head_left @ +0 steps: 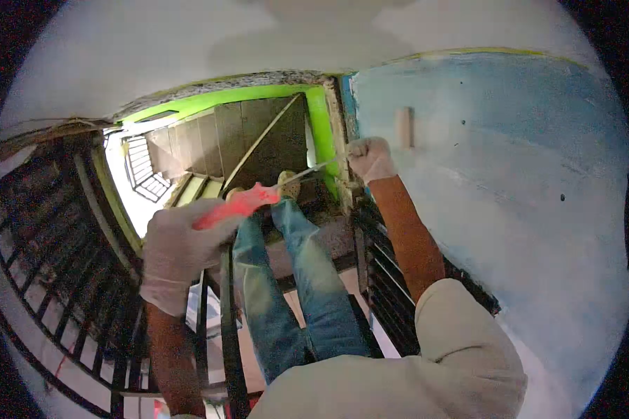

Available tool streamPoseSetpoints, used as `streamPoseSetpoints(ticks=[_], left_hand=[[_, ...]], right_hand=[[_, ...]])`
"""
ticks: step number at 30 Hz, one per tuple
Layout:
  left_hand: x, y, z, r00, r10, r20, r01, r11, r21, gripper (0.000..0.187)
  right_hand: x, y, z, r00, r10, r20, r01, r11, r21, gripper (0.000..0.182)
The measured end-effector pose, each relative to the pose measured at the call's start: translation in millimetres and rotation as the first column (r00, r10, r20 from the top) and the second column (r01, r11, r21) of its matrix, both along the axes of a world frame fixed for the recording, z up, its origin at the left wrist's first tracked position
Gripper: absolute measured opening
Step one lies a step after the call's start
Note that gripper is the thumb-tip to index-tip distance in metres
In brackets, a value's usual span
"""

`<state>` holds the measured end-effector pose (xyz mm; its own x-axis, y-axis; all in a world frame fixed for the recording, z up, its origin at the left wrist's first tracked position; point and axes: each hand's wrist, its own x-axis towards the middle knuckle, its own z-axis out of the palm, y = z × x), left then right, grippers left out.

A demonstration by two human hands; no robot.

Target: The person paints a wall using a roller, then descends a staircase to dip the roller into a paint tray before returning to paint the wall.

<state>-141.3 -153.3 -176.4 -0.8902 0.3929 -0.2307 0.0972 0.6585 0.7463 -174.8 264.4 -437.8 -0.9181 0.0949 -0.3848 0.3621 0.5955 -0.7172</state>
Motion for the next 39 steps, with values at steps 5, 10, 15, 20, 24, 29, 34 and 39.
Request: streamPoseSetpoints(ticks=[5, 10, 15, 20, 24, 29, 34, 39], left_hand=[[10, 107, 10, 0.982, 0.168, 0.081, -0.146, 0.963, -0.226, 0.027], [-14, 56, 29, 0.98, 0.174, 0.093, -0.163, 0.979, -0.119, 0.027], [-14, -23, 57, 0.949, 0.185, 0.254, -0.196, 0.98, 0.019, 0.027], [4, -55, 53, 0.91, 0.092, 0.405, -0.18, 0.967, 0.183, 0.031], [22, -53, 46, 0.95, 0.064, 0.306, -0.177, 0.916, 0.36, 0.031], [45, -46, 92, 0.99, -0.112, 0.088, 0.114, 0.993, -0.014, 0.033], [131, -41, 148, 0.97, 0.205, -0.131, -0.225, 0.962, -0.156, 0.026], [254, -48, 209, 0.835, 0.539, -0.113, -0.542, 0.768, -0.343, 0.027]], right_hand=[[-6, 28, -35, 0.984, -0.179, 0.005, 0.162, 0.882, -0.442, 0.03], [-7, -2, 30, 0.953, -0.121, 0.276, 0.091, 0.989, 0.116, 0.017], [10, -51, 156, 0.741, -0.546, 0.391, 0.502, 0.064, -0.862, 0.03], [12, -96, 276, 0.479, -0.717, 0.506, 0.641, -0.108, -0.76, 0.029], [20, -103, 335, 0.376, -0.823, 0.427, 0.607, -0.13, -0.784, 0.031], [68, -104, 373, 0.602, -0.796, 0.064, 0.391, 0.223, -0.893, 0.032], [62, -146, 416, 0.903, -0.405, 0.145, 0.245, 0.207, -0.947, 0.026], [64, -226, 403, 0.98, -0.125, 0.156, 0.188, 0.313, -0.931, 0.024]])
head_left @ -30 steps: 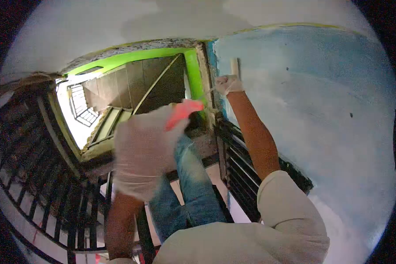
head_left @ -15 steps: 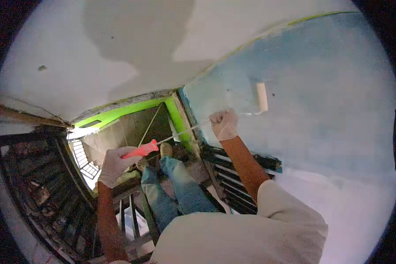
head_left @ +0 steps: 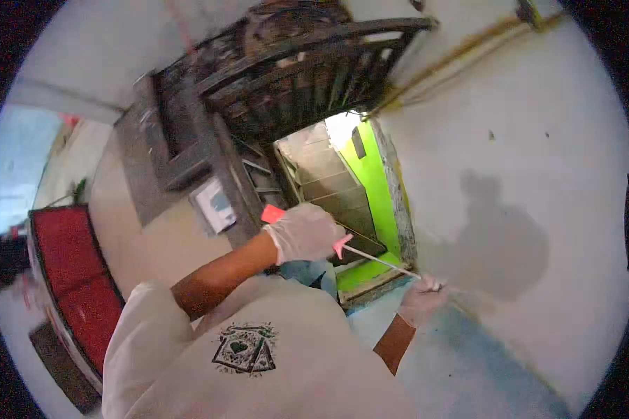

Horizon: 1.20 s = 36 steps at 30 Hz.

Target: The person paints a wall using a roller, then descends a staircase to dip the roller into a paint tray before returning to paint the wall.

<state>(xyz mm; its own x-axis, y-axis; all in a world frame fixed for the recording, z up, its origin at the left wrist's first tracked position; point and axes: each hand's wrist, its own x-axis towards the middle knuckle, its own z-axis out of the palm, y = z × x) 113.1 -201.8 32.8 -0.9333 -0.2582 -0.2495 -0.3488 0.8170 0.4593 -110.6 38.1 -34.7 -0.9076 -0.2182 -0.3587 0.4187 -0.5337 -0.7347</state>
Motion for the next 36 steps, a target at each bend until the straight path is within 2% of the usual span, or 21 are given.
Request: streamPoseSetpoints(ticks=[3, 4, 5, 7, 9, 10, 11, 12, 13, 15, 16, 17, 18, 22, 24, 25, 27, 29, 30, 34, 36], left_hand=[[53, 15, 41, 0.932, 0.289, -0.22, -0.31, 0.949, -0.067, 0.024], [76, 27, 62, 0.913, 0.349, -0.214, -0.371, 0.925, -0.076, 0.024], [96, 35, 76, 0.849, 0.481, -0.217, -0.522, 0.828, -0.206, 0.023], [136, 74, 87, 0.744, 0.627, -0.231, -0.665, 0.666, -0.338, 0.023], [188, 128, 80, 0.408, 0.9, -0.152, -0.902, 0.371, -0.22, 0.025], [202, 149, 72, 0.371, 0.916, -0.154, -0.915, 0.333, -0.226, 0.025], [217, 168, 56, 0.144, 0.977, -0.157, -0.985, 0.126, -0.121, 0.024], [229, 185, 43, -0.085, 0.987, -0.137, -0.996, -0.089, -0.016, 0.024], [243, 204, 33, -0.116, 0.983, -0.14, -0.993, -0.12, -0.018, 0.024], [275, 247, 4, -0.344, 0.937, -0.059, -0.938, -0.345, -0.016, 0.027], [282, 261, -2, -0.374, 0.925, -0.062, -0.927, -0.376, -0.015, 0.027], [286, 277, -7, -0.428, 0.902, 0.062, -0.903, -0.424, -0.067, 0.029], [289, 289, -15, -0.477, 0.86, 0.179, -0.879, -0.462, -0.121, 0.032], [284, 317, -62, -0.506, 0.779, 0.37, -0.862, -0.469, -0.191, 0.039], [275, 326, -122, -0.447, 0.717, 0.535, -0.88, -0.46, -0.12, 0.044], [271, 322, -141, -0.449, 0.712, 0.54, -0.876, -0.471, -0.107, 0.044], [257, 312, -172, -0.444, 0.692, 0.569, -0.783, -0.609, 0.129, 0.04], [241, 278, -186, -0.46, 0.612, 0.644, -0.637, -0.732, 0.24, 0.036], [230, 262, -194, -0.451, 0.527, 0.721, -0.47, -0.826, 0.311, 0.032], [197, 208, -212, -0.39, 0.477, 0.788, -0.274, -0.877, 0.395, 0.027], [187, 195, -222, -0.284, 0.502, 0.817, -0.338, -0.85, 0.405, 0.025]], right_hand=[[13, -58, 58, 0.956, 0.258, 0.137, -0.256, 0.966, -0.032, 0.021], [35, -86, 88, 0.974, 0.196, 0.117, -0.214, 0.963, 0.165, 0.021], [46, -104, 98, 0.958, 0.256, 0.127, -0.275, 0.948, 0.162, 0.021], [65, -118, 118, 0.817, 0.565, -0.112, -0.572, 0.82, -0.038, 0.024], [106, -153, 162, 0.304, 0.886, -0.351, -0.769, 0.446, 0.458, 0.038], [110, -162, 168, 0.269, 0.895, -0.354, -0.789, 0.416, 0.452, 0.038], [116, -172, 169, 0.014, 0.937, -0.348, -0.855, 0.192, 0.482, 0.043], [121, -181, 171, -0.239, 0.912, -0.332, -0.858, -0.038, 0.512, 0.05], [133, -190, 164, -0.267, 0.904, -0.335, -0.858, -0.064, 0.51, 0.05], [171, -194, 126, -0.428, 0.867, -0.255, -0.492, 0.013, 0.87, 0.066], [181, -199, 111, -0.456, 0.852, -0.258, -0.493, 0.0, 0.87, 0.066], [190, -198, 96, -0.502, 0.848, -0.169, -0.292, 0.018, 0.956, 0.074], [201, -197, 78, -0.526, 0.846, -0.082, -0.079, 0.047, 0.996, 0.083], [221, -191, 21, -0.583, 0.813, 0.019, -0.062, -0.068, 0.996, 0.086], [218, -188, -7, -0.537, 0.818, -0.204, -0.084, 0.189, 0.978, 0.061], [224, -187, 0, -0.55, 0.811, -0.198, -0.072, 0.19, 0.979, 0.061], [233, -182, 13, -0.405, 0.908, -0.109, -0.229, 0.015, 0.973, 0.054], [231, -180, -1, -0.427, 0.872, -0.238, -0.231, 0.15, 0.961, 0.052], [231, -178, -2, -0.375, 0.914, -0.153, -0.271, 0.05, 0.961, 0.051], [253, -179, 34, -0.191, 0.975, 0.118, -0.438, -0.192, 0.878, 0.043], [253, -177, 32, -0.213, 0.975, 0.057, -0.431, -0.146, 0.89, 0.04]])
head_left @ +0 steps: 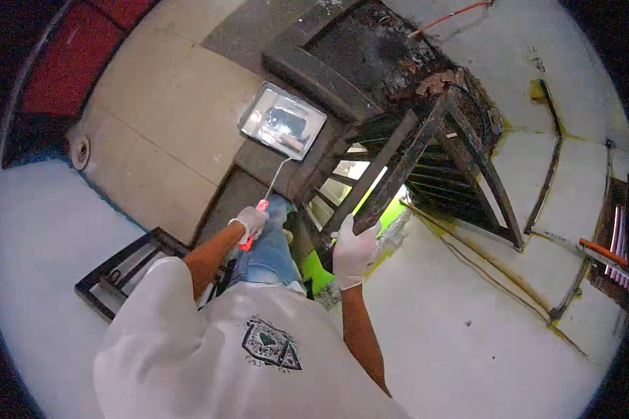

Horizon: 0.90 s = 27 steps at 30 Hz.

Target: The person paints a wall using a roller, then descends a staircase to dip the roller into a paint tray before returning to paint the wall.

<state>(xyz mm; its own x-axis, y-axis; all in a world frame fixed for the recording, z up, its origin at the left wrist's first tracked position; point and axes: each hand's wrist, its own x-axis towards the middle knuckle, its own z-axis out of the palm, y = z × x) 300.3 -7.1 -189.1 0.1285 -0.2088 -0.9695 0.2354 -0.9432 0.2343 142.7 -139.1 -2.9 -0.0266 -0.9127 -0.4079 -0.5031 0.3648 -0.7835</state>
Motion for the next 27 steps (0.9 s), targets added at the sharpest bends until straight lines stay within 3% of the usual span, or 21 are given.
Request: streamPoseSetpoints(ticks=[1, 2, 4, 5, 6, 7, 9, 10, 12, 13, 15, 16, 17, 18, 19, 21, 23, 24, 26, 27], left_hand=[[-5, 4, -21, 1.0, 0.004, -0.008, -0.004, 1.0, 0.0, 0.025], [-9, 14, -59, 0.973, -0.225, 0.049, 0.23, 0.96, -0.161, 0.028], [-19, 14, -91, 0.894, -0.427, 0.14, 0.449, 0.84, -0.305, 0.031], [-24, 11, -104, 0.89, -0.419, 0.178, 0.451, 0.864, -0.224, 0.032], [-26, 5, -105, 0.888, -0.415, 0.197, 0.45, 0.874, -0.186, 0.033], [-27, -3, -100, 0.886, -0.411, 0.215, 0.446, 0.883, -0.148, 0.033], [-29, -15, -85, 0.88, -0.369, 0.298, 0.393, 0.919, -0.023, 0.036], [-29, -19, -78, 0.88, -0.365, 0.303, 0.389, 0.921, -0.022, 0.036], [-29, -27, -66, 0.795, -0.491, 0.356, 0.521, 0.854, 0.015, 0.046], [-31, -29, -61, 0.791, -0.488, 0.369, 0.519, 0.855, 0.018, 0.046], [-35, -30, -53, 0.966, -0.162, 0.2, 0.144, 0.985, 0.098, 0.046], [-38, -23, -71, 0.962, -0.163, 0.219, 0.146, 0.985, 0.091, 0.046], [-44, -11, -103, 0.989, -0.09, 0.119, 0.088, 0.996, 0.026, 0.045], [-40, -11, -114, 0.996, -0.056, 0.071, 0.056, 0.998, -0.005, 0.044], [-35, -13, -119, 1.0, -0.022, 0.021, 0.023, 0.999, -0.033, 0.044], [-34, -21, -119, 0.96, -0.244, 0.136, 0.241, 0.97, 0.04, 0.039], [-20, -52, -74, 0.961, -0.262, 0.089, 0.257, 0.964, 0.061, 0.041], [-22, -54, -79, 0.958, -0.28, 0.055, 0.282, 0.959, -0.032, 0.038], [-25, -66, -92, 0.953, -0.301, 0.01, 0.3, 0.946, -0.125, 0.035], [-27, -78, -101, 0.973, -0.229, -0.006, 0.229, 0.973, -0.011, 0.034]], right_hand=[[-1, 0, -1, 1.0, 0.019, 0.023, -0.017, 0.997, -0.072, 0.037], [-1, 0, 0, 0.998, 0.029, 0.048, -0.024, 0.996, -0.091, 0.033], [-3, 1, -7, 0.999, 0.035, 0.001, -0.035, 0.993, -0.116, 0.035], [-6, 0, -14, 0.998, 0.04, -0.04, -0.045, 0.989, -0.141, 0.037], [-18, 1, -35, 0.949, 0.086, -0.303, -0.152, 0.968, -0.201, 0.04], [-21, 0, -40, 0.949, 0.085, -0.305, -0.153, 0.966, -0.206, 0.04], [-22, 2, -44, 0.877, 0.078, -0.474, -0.31, 0.846, -0.434, 0.043], [-14, 2, -29, 0.946, 0.069, -0.317, -0.168, 0.939, -0.299, 0.043], [-15, 1, -25, 0.945, 0.086, -0.315, -0.157, 0.966, -0.207, 0.043], [-16, 2, -24, 0.942, 0.103, -0.319, -0.144, 0.984, -0.107, 0.044], [-21, 5, -29, 0.967, 0.109, -0.229, -0.158, 0.965, -0.208, 0.043], [-23, 6, -29, 0.973, 0.108, -0.206, -0.146, 0.973, -0.18, 0.042], [-21, 3, -31, 0.977, 0.11, -0.184, -0.138, 0.979, -0.148, 0.042], [1, -10, 10, 0.995, -0.014, -0.103, 0.037, 0.973, 0.227, 0.052], [-1, -9, 2, 0.995, -0.013, -0.095, 0.034, 0.973, 0.227, 0.052], [-11, -3, -12, 0.978, 0.071, -0.196, -0.054, 0.994, 0.09, 0.052], [-13, -3, -19, 0.955, 0.103, -0.277, -0.097, 0.995, 0.035, 0.052], [-15, -1, -28, 0.915, 0.125, -0.383, -0.199, 0.967, -0.161, 0.049], [-13, 2, -22, 0.875, 0.115, -0.471, -0.169, 0.983, -0.074, 0.05], [-16, 4, -24, 0.869, 0.115, -0.481, -0.165, 0.984, -0.064, 0.05]])
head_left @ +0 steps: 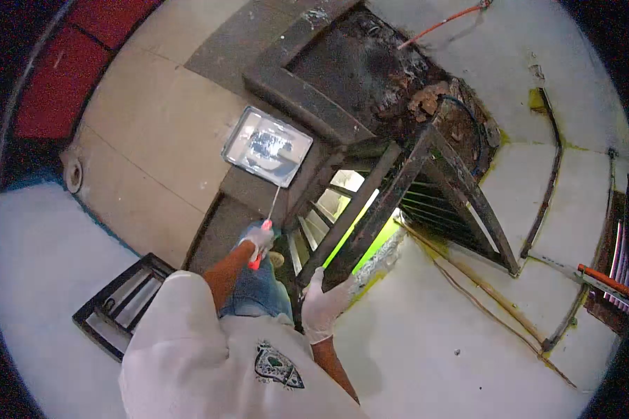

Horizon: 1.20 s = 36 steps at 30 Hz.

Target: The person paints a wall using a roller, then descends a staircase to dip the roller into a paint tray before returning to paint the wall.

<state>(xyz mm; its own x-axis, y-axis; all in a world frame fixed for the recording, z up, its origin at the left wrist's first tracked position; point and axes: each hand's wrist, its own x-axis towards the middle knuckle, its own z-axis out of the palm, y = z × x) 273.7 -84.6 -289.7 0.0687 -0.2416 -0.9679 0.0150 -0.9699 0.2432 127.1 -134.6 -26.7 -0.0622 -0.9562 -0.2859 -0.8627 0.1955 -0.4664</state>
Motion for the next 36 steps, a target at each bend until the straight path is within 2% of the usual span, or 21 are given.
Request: streamPoseSetpoints(ticks=[2, 7, 12, 15, 16, 17, 19, 20, 21, 22, 23, 25, 26, 28, 29, 30, 32, 34, 35, 36], left_hand=[[-1, -19, -15, 0.99, 0.13, 0.052, -0.136, 0.977, 0.163, 0.032], [9, -55, -52, 0.989, 0.145, 0.029, -0.148, 0.978, 0.149, 0.025], [17, -45, -91, 0.989, 0.144, -0.012, -0.14, 0.977, 0.162, 0.019], [26, -10, -110, 0.992, 0.005, -0.124, -0.008, 1.0, -0.019, 0.041], [23, -7, -95, 0.993, 0.008, -0.119, -0.01, 1.0, -0.014, 0.041], [17, -8, -63, 0.994, 0.099, -0.047, -0.097, 0.994, 0.047, 0.03], [28, -13, 25, 0.993, -0.114, 0.005, 0.114, 0.992, -0.061, 0.025], [26, -8, 35, 0.994, -0.11, 0.007, 0.11, 0.992, -0.058, 0.025], [21, -1, 41, 0.994, 0.11, -0.023, -0.11, 0.994, -0.006, 0.026], [16, 4, 45, 0.945, 0.326, -0.044, -0.323, 0.945, 0.053, 0.028], [11, 6, 48, 0.943, 0.33, -0.045, -0.327, 0.943, 0.058, 0.028], [-1, 8, 52, 0.825, 0.543, -0.154, -0.549, 0.836, 0.006, 0.031], [-7, 11, 46, 0.82, 0.55, -0.154, -0.555, 0.831, 0.013, 0.031], [-19, 13, 45, 0.567, 0.663, -0.488, -0.767, 0.641, -0.02, 0.025], [-33, 12, 46, 0.477, 0.717, -0.507, -0.834, 0.551, -0.006, 0.03], [-39, -1, 62, 0.474, 0.754, -0.454, -0.85, 0.527, -0.011, 0.036], [-64, -14, 19, 0.25, 0.83, -0.499, -0.933, 0.343, 0.104, 0.039], [-72, -39, 37, 0.058, 0.872, -0.487, -0.936, 0.217, 0.277, 0.04], [-73, -49, 39, -0.011, 0.848, -0.53, -0.924, 0.193, 0.329, 0.042], [-73, -52, 33, -0.02, 0.847, -0.531, -0.923, 0.189, 0.335, 0.042]], right_hand=[[-3, 0, -8, 0.994, 0.002, 0.107, 0.0, 1.0, -0.013, 0.053], [-2, -2, -7, 0.944, -0.02, 0.33, 0.023, 1.0, -0.005, 0.051], [-10, 0, -22, 0.963, 0.02, 0.268, -0.008, 0.999, -0.046, 0.05], [-12, 2, -25, 0.973, 0.07, 0.219, -0.047, 0.993, -0.108, 0.051], [-12, 3, -24, 0.976, 0.074, 0.204, -0.051, 0.992, -0.119, 0.051], [-13, 4, -24, 0.979, 0.079, 0.188, -0.054, 0.99, -0.13, 0.052], [-10, 3, -20, 0.96, 0.118, 0.255, -0.075, 0.982, -0.173, 0.053], [-8, 2, -17, 0.952, 0.133, 0.277, -0.083, 0.979, -0.187, 0.054], [-3, -1, -6, 0.948, 0.022, 0.316, -0.006, 0.999, -0.054, 0.055], [0, -3, 1, 0.937, -0.093, 0.337, 0.069, 0.994, 0.083, 0.055], [2, -4, 3, 0.938, -0.09, 0.334, 0.064, 0.994, 0.088, 0.055], [4, -5, 4, 0.891, -0.219, 0.397, 0.153, 0.97, 0.191, 0.055], [4, -6, 3, 0.894, -0.214, 0.393, 0.147, 0.97, 0.195, 0.055], [4, -10, 6, 0.938, -0.127, 0.324, 0.077, 0.983, 0.165, 0.055], [6, -10, 11, 0.86, -0.217, 0.462, 0.114, 0.964, 0.239, 0.053], [4, -9, 9, 0.865, -0.207, 0.457, 0.102, 0.964, 0.244, 0.053], [0, -9, 3, 0.892, -0.171, 0.419, 0.095, 0.976, 0.197, 0.05], [10, -12, 21, 0.921, -0.134, 0.366, 0.074, 0.982, 0.174, 0.049], [16, -13, 29, 0.943, -0.108, 0.316, 0.063, 0.987, 0.15, 0.048], [19, -13, 33, 0.945, -0.102, 0.31, 0.058, 0.987, 0.148, 0.048]])
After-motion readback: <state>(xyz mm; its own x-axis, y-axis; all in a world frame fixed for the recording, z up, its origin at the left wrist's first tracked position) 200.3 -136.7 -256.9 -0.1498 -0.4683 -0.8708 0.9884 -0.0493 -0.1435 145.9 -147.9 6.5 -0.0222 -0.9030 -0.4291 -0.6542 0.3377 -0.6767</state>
